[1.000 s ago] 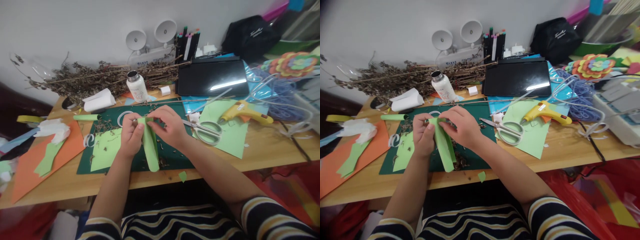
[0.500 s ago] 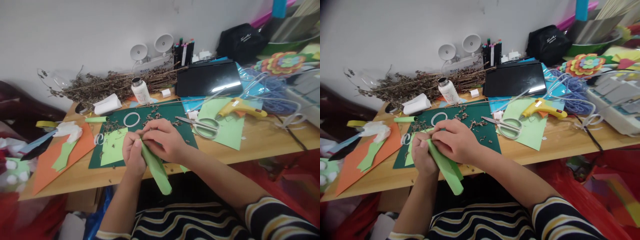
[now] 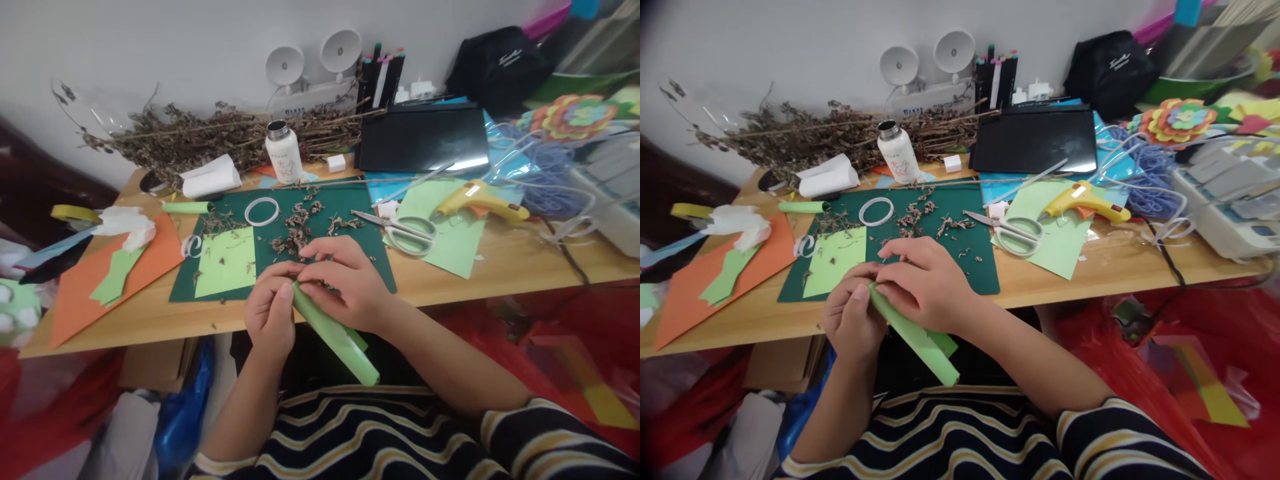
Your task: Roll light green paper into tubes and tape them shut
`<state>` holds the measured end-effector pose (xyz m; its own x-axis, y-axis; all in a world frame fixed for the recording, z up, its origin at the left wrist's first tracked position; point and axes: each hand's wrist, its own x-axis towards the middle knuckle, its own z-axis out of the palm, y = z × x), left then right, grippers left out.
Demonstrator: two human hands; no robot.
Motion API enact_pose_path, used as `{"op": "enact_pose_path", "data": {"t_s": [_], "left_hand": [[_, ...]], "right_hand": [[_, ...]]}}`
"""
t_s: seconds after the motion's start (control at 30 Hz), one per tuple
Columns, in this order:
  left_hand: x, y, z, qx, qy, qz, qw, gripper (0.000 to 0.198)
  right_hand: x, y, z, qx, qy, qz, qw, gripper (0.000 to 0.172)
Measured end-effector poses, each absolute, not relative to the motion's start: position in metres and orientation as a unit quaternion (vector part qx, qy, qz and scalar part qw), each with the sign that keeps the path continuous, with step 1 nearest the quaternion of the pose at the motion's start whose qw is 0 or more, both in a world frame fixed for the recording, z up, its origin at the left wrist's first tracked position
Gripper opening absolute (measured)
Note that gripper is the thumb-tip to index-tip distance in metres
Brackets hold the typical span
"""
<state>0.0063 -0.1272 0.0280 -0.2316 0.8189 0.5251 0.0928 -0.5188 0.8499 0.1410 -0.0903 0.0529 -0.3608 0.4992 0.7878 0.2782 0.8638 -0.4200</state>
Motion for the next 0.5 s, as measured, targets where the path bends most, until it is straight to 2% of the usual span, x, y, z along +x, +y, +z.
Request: {"op": "enact_pose_path", "data": {"t_s": [0.27, 0.5], "left_hand": [[0.005, -0.152, 0.025, 0.584, 0.389, 0.651, 0.289, 0.020], [0.005, -0.157, 0.023, 0.604, 0.388, 0.644, 0.264, 0.021]], "right_hand": [[0.148, -0.113, 0.048, -0.205, -0.824, 0.146, 0.508, 0.009], [0.149, -0.122, 0.044, -0.218, -0.817, 0.184, 0.501, 0.011]]}}
